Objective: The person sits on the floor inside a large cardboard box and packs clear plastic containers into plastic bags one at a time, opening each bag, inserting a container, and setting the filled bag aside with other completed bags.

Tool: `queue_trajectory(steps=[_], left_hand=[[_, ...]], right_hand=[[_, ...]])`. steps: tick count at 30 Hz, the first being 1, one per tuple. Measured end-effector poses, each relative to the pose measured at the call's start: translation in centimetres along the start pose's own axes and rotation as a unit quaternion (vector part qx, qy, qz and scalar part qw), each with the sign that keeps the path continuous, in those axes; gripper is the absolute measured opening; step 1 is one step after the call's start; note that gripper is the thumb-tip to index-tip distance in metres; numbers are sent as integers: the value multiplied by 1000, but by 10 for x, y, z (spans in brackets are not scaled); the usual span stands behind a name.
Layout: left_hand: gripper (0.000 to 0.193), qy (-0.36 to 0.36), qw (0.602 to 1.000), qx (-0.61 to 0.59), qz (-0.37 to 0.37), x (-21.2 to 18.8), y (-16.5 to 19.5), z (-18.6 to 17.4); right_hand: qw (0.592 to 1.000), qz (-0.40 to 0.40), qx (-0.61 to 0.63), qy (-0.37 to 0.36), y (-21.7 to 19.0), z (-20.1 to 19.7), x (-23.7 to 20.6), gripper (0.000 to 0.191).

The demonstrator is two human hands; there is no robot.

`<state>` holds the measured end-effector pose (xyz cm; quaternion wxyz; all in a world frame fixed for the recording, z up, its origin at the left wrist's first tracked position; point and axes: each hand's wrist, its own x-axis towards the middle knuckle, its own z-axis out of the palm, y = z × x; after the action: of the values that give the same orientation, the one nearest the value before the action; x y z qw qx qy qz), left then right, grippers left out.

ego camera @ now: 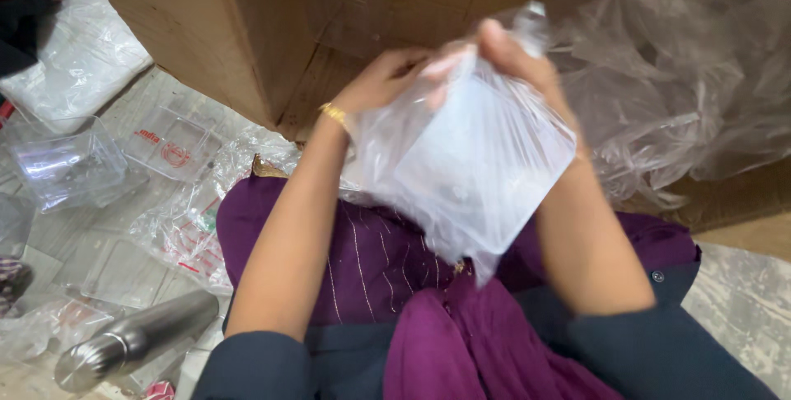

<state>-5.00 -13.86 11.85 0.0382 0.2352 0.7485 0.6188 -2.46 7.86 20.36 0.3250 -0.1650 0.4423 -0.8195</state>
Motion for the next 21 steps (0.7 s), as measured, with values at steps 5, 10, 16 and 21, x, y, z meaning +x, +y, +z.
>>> queue_trajectory(steps=[5,10,16,21], left_hand=[[62,63,939,255,-221,-65,-77,20],[61,69,882,369,-284,-114,-121,66],[57,108,897,339,-261,-132,-118,79],[54,233,904,250,-258,-134,-115,69]], right_hand=[[974,-37,-130,180,-12,-62,-52,46],[891,-164,-151,396,27,-157,-96,32],[875,-142,15,463,50,-207,-153,34],[827,-102,-113,541,27,-162,-173,24]])
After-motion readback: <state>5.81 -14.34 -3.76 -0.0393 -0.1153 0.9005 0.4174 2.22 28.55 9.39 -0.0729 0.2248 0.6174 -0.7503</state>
